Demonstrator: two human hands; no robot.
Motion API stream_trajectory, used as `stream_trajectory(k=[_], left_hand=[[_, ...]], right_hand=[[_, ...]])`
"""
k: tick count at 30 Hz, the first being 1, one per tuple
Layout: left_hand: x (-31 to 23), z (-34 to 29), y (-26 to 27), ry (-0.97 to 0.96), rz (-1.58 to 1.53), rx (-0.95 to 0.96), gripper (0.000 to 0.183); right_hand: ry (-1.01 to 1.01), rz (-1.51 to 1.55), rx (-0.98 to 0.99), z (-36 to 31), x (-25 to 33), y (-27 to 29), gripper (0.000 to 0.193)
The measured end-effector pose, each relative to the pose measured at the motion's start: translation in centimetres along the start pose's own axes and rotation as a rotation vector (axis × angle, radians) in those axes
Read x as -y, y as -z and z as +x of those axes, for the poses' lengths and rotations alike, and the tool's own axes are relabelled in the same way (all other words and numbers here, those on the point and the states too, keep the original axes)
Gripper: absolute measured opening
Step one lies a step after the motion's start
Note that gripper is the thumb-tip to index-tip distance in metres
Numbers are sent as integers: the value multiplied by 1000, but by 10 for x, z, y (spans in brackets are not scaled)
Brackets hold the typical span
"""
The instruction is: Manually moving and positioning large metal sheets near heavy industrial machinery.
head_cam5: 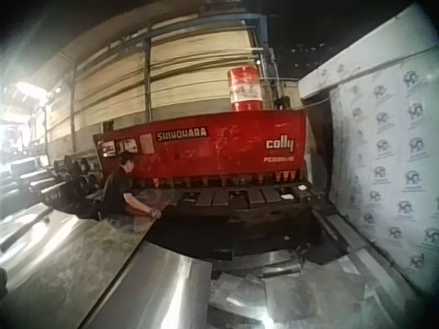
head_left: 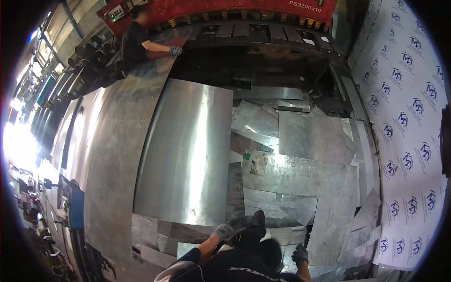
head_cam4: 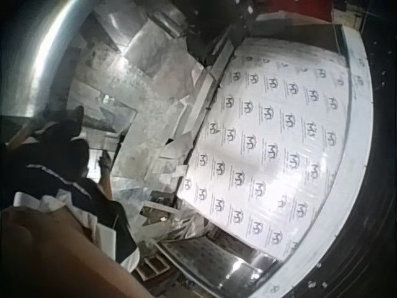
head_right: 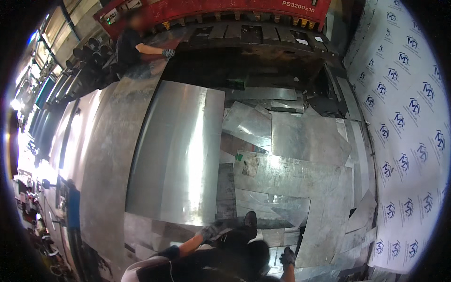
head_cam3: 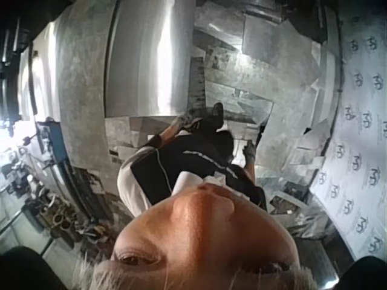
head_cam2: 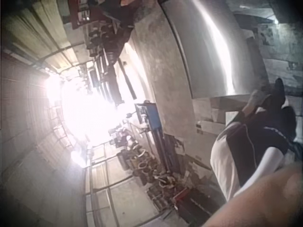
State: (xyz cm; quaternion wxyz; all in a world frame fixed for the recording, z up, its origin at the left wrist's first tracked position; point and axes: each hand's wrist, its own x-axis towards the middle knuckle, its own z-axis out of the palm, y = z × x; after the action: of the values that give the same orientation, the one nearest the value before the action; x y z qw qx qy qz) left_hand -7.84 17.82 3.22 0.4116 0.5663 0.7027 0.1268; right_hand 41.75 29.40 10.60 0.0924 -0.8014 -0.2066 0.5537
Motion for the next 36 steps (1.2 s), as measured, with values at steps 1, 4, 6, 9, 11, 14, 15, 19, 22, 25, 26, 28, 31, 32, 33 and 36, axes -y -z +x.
stream_trajectory(k=[1, 4, 6, 9, 11, 14, 15, 19, 22, 25, 26, 28, 31, 32, 33, 36], left_hand=[[-77, 42, 40, -5, 71, 51, 56], [-215, 120, 168, -61, -296, -295, 39], [-236, 174, 225, -20, -376, -336, 38], [-141, 246, 229, 123, -572, -546, 37], [-102, 263, 232, 189, -585, -680, 41], [-122, 292, 242, 793, -296, -318, 69], [-126, 297, 228, 894, -376, -224, 68], [-123, 321, 233, 723, -574, -146, 52], [-197, 349, 270, 793, -903, -491, 53], [-174, 388, 273, 1060, -1070, -567, 51], [-164, 413, 278, 999, -990, -550, 51], [-146, 459, 279, 888, -825, -544, 49], [-103, 559, 316, 608, -493, -786, 48], [-75, 572, 333, 543, -293, -963, 47], [-28, 560, 386, 480, 76, -267, 48], [-14, 657, 495, 724, -640, -687, 41]], right_hand=[[-117, -71, -27, 2, -11, 37, 56], [-33, -848, -49, 74, -43, 112, 58], [-3, -893, -36, 70, -10, 108, 59], [119, -969, 34, 102, 82, 94, 62], [195, -1006, 71, 142, 145, 83, 64], [348, -1105, 73, 233, 247, 89, 67], [440, -1178, 78, 268, 302, 96, 68], [274, -354, 97, 260, 611, 21, 59], [499, -431, 56, 302, 814, -12, 59], [612, -326, 81, 315, 973, -81, 45], [656, -269, 144, 312, 1017, -108, 45], [684, -235, 206, 316, 1056, -136, 44], [773, -627, -2, 333, 1078, -201, 61], [756, -696, 71, 306, 1075, -234, 72], [726, -925, 174, 261, 1081, -268, 75], [713, -1094, 297, 242, 1103, -290, 71]])
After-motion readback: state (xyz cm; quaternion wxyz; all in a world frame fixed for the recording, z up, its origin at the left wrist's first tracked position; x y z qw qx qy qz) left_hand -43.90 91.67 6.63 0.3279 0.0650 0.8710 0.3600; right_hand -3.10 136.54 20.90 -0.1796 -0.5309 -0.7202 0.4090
